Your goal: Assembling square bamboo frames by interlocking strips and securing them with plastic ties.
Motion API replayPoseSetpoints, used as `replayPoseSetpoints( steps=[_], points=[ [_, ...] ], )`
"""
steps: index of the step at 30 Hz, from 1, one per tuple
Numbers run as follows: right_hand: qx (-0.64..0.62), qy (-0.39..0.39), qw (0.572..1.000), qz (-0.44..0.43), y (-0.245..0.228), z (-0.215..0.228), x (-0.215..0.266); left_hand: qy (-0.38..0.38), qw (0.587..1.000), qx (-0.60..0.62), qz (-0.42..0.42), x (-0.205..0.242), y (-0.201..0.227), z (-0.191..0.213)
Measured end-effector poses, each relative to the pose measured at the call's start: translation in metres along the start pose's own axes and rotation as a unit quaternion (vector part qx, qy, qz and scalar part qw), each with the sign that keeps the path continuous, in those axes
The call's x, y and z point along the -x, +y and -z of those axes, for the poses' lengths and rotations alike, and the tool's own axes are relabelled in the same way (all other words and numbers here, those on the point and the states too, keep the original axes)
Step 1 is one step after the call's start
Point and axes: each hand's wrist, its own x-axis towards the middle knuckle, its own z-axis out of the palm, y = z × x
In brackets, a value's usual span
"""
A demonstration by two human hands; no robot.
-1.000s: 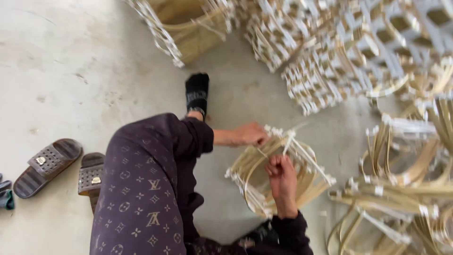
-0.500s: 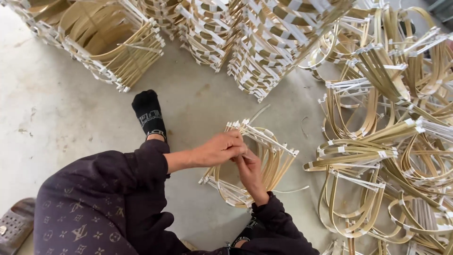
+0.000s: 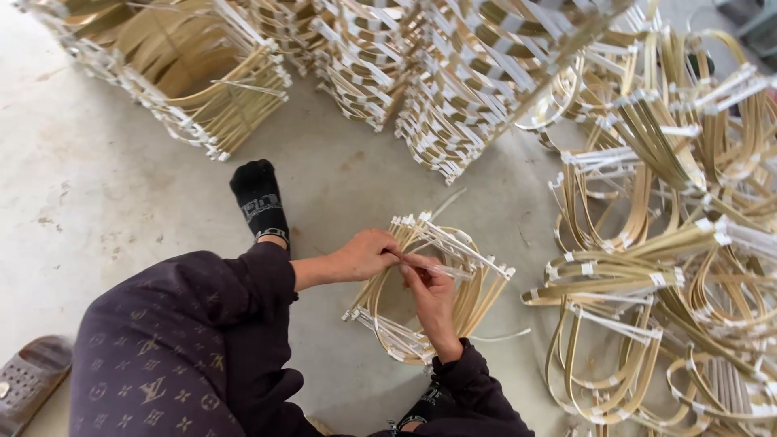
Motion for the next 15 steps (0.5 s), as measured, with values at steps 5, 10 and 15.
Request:
replayPoseSetpoints(
  steps=[5,10,15],
  points=[
    [0.095,0.013,0.990,0.101,-0.001,-0.006,0.006,-0.031,0.997,0.009,0.064,-0.007,-0.003,-0.003],
    [0.289,0.023,0.913,0.286,-0.028,-0.018,0.005,-0.032,0.997,-0.063,-0.027,-0.009,-0.008,-0.010],
    [0.052,0.016,0.998,0.034,0.001,-0.006,-0.001,-0.024,0.993,-0.079,-0.088,0.005,0.024,0.012]
  ],
)
